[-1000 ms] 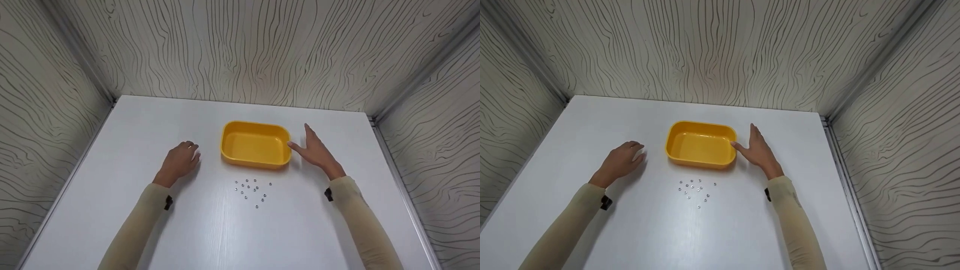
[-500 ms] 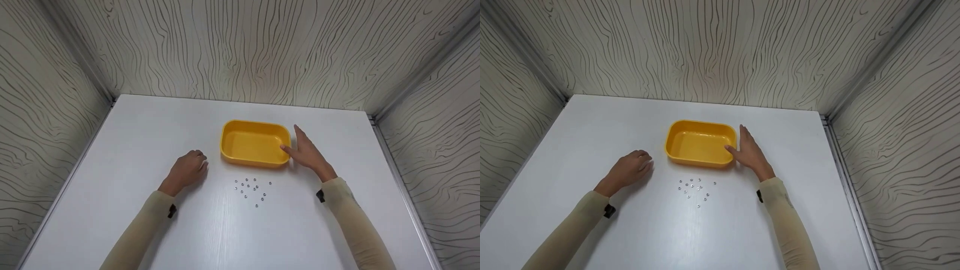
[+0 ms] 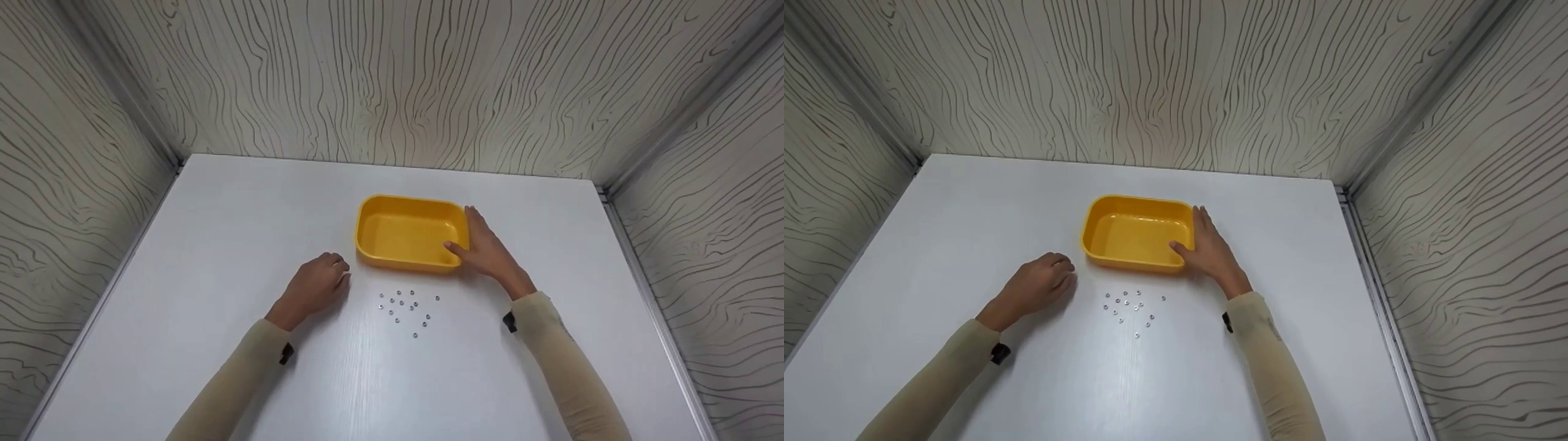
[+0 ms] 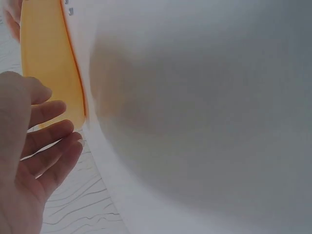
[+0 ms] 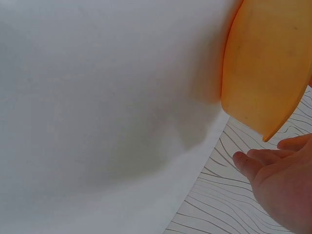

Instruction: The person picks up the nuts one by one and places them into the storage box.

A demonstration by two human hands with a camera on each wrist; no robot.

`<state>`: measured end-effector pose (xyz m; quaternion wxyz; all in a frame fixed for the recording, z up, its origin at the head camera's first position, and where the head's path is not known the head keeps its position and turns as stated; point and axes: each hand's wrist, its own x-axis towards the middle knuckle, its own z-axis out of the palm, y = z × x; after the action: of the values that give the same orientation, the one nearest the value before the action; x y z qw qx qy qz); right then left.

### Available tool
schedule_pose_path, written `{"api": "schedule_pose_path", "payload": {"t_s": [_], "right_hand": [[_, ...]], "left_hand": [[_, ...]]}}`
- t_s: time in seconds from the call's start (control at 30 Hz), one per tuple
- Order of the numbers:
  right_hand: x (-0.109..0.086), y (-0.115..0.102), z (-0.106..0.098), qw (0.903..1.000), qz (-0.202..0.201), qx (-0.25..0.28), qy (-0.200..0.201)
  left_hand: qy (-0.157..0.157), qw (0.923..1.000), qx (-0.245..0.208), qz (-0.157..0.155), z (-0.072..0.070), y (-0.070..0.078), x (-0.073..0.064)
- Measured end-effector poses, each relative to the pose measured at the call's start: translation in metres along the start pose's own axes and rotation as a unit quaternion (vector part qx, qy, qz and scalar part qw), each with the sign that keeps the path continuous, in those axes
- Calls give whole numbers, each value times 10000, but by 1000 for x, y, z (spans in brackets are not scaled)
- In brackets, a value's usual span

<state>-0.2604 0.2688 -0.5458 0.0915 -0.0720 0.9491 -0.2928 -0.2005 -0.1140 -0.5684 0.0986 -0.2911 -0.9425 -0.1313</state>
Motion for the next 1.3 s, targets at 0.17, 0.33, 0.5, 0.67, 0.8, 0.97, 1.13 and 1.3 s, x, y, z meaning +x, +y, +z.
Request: {"api": "schedule_pose_path", "payload": {"t_s": [0.17,0.33,0.5,0.67,0.8,0.97,1.13,1.3], "right_hand": [[1,-4,3,9999,-105,2,-7],[3,-9,6,9997,-230,-83,-27],[4,-14,9,9998,-125,-129,46],[4,-15,12,9998,-96,-139,130],[5,-14,15,9998,-7,-120,143],[6,-16,18,9996,34,-170,214],[5,-17,18,9993,23,-259,279],[6,-16,19,9990,41,-373,221]], "left_hand": [[24,9998,46,190,5,9,1],[-23,9986,78,528,8,19,1],[-168,9959,199,868,11,27,1],[-212,9930,189,1146,17,35,2],[-198,9915,172,1277,19,41,2],[21,9878,513,1473,20,44,4],[36,9808,864,1748,20,47,5],[-154,9734,997,2058,23,49,4]]}}
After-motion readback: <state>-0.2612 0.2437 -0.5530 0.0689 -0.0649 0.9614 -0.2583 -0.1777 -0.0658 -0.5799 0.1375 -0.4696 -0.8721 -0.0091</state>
